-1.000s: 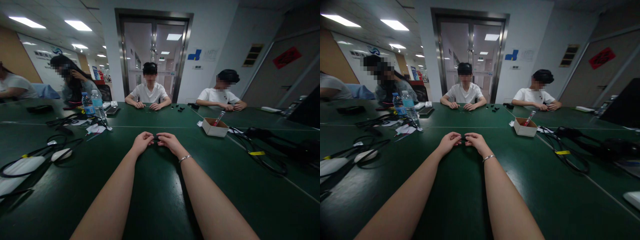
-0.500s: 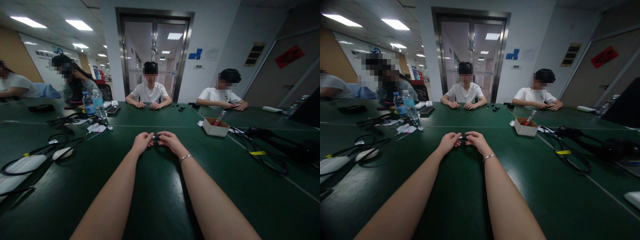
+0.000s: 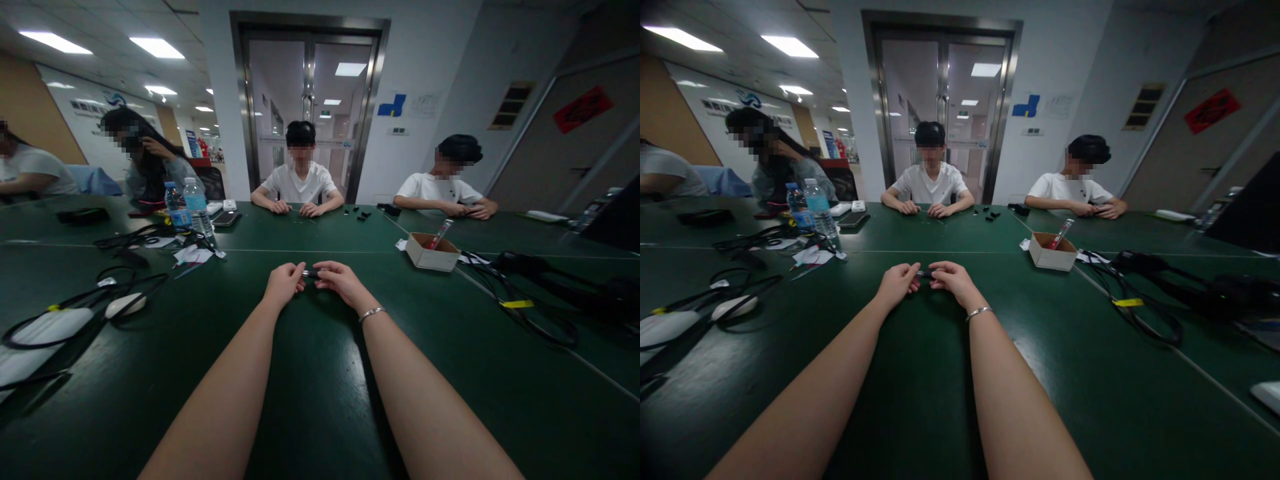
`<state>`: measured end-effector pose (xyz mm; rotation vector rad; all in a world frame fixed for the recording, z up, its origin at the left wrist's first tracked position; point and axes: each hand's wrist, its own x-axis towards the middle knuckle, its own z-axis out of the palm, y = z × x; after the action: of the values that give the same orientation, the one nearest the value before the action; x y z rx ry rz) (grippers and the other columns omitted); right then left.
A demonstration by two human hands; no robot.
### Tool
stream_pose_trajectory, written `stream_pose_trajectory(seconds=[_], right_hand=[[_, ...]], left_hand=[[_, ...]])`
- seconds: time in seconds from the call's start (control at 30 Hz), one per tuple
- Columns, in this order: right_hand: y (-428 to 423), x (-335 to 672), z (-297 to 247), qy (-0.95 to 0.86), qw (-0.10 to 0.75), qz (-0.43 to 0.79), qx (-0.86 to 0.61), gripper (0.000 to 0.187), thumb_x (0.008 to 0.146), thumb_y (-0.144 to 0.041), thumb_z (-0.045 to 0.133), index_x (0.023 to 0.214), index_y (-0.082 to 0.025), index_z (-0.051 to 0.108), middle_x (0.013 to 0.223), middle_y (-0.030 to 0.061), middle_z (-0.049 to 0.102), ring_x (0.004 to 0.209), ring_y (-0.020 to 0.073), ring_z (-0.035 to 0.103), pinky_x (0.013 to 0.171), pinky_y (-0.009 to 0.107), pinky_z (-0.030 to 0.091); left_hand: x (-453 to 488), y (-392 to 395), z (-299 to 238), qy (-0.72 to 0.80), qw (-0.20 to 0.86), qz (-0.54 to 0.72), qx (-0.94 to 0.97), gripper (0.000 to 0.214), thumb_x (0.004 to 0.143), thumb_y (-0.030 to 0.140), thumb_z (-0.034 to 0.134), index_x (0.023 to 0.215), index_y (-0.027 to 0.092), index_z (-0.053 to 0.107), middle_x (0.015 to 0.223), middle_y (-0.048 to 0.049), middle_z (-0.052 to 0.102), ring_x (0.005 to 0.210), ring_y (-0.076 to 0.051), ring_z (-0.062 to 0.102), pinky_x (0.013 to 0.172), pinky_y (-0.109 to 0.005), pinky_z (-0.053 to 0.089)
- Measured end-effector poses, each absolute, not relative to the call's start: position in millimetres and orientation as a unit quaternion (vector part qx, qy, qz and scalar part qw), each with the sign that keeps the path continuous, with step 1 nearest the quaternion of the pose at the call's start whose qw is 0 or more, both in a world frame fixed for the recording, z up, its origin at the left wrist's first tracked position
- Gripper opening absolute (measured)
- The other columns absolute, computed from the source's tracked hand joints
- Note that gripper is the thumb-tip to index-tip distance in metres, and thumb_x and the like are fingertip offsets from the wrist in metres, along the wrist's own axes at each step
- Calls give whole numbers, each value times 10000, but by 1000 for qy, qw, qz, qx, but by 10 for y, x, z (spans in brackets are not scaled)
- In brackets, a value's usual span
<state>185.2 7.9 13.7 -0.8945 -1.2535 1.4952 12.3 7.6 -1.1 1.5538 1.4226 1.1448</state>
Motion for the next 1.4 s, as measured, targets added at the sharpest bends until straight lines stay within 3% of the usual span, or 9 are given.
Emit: stream_pose_trajectory(seconds=[0.73,1.4], right_hand=[[94,1846,98,-521,483,602,-364,222,729,-46,716,925,-138,667,797,14,626,636,111,674,619,177,591],[90,1868,103,-527,488,608,-338,285,665,-40,762,916,-151,686,871,0,585,676,112,681,672,183,595]], left_hand=[[117,66,37,573,360,443,589,433,859,534,444,737,145,590,641,-53,642,502,-122,578,465,-222,443],[107,58,60,585,322,422,614,515,849,599,372,617,173,543,485,4,543,421,-116,488,474,-236,365]])
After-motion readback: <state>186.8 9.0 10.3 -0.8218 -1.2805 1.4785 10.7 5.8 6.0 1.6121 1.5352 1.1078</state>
